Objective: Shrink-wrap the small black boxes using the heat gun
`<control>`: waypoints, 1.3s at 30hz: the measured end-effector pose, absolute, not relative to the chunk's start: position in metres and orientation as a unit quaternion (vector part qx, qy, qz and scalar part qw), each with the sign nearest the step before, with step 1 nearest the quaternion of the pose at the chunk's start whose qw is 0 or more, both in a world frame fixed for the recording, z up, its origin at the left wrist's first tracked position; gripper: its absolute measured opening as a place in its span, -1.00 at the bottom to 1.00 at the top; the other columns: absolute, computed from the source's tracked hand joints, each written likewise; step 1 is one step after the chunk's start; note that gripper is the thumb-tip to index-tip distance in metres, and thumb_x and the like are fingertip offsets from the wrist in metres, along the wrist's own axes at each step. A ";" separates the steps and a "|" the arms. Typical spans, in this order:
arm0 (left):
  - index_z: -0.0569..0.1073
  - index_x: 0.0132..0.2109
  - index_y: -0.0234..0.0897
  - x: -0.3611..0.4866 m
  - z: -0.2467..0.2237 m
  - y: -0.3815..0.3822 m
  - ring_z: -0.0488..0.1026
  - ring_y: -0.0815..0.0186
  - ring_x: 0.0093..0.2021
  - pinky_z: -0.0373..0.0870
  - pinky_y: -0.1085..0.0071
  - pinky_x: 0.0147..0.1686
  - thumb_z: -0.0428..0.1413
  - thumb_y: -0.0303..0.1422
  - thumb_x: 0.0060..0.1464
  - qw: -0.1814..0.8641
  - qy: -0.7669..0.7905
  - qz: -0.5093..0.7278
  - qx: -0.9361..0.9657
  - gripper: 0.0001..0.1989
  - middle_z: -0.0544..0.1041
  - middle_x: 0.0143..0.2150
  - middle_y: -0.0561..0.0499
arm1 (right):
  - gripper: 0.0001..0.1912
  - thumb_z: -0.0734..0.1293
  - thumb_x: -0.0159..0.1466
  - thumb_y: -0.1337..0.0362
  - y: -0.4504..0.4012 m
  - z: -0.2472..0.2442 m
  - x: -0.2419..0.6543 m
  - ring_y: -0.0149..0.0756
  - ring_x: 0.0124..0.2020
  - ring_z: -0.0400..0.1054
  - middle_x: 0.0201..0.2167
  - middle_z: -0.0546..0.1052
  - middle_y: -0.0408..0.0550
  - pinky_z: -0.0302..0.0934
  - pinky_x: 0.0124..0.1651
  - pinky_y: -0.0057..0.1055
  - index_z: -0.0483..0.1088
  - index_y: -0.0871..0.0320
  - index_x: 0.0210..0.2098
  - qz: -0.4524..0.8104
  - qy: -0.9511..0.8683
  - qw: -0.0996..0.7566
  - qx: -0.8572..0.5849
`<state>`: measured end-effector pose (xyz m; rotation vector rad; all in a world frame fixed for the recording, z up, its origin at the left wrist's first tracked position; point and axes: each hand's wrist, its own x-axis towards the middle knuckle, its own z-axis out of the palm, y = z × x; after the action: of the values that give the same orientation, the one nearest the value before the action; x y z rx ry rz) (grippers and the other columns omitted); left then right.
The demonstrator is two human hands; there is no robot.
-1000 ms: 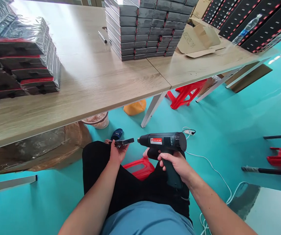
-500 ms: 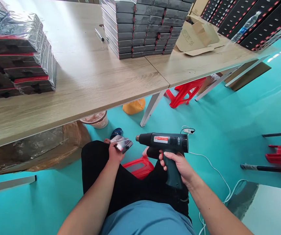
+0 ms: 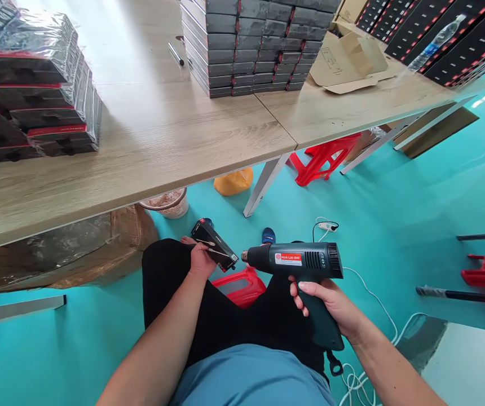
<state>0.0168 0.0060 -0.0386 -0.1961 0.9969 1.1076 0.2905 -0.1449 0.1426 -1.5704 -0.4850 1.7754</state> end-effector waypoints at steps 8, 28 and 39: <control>0.41 -0.46 -0.27 0.015 -0.047 0.005 0.45 0.25 -0.52 0.42 0.36 -0.44 0.06 -0.52 -0.35 0.744 0.452 0.489 -0.054 -0.83 0.48 -0.53 0.00 | -0.52 0.54 0.12 -0.03 -0.147 0.141 0.275 -0.27 -0.39 0.44 -0.32 0.59 -0.01 0.39 -0.40 -0.39 0.57 0.19 -0.12 0.662 -0.253 0.338 -0.620; 0.42 -0.34 -0.25 0.028 -0.052 -0.005 0.44 0.24 -0.59 0.34 0.38 -0.55 0.10 -0.54 -0.08 0.772 0.506 0.374 0.095 -0.87 0.46 -0.56 0.06 | -0.65 0.51 0.18 0.10 -0.083 0.167 0.268 -0.33 -0.45 0.47 -0.33 0.61 0.00 0.40 -0.44 -0.47 0.59 0.24 -0.17 0.656 -0.290 0.361 -0.596; 0.40 -0.38 -0.25 0.027 -0.054 -0.005 0.40 0.26 -0.62 0.28 0.40 -0.58 0.10 -0.51 -0.09 0.769 0.516 0.365 0.094 -0.91 0.43 -0.59 0.06 | -0.77 0.44 0.24 0.15 -0.062 0.178 0.268 -0.37 -0.44 0.45 -0.41 0.59 -0.05 0.39 -0.39 -0.48 0.56 0.22 -0.31 0.673 -0.357 0.299 -0.575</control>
<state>0.0274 -0.0049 -0.0544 0.2029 1.1196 0.7921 0.2677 -0.0618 0.1776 -1.5271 -0.9486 1.7873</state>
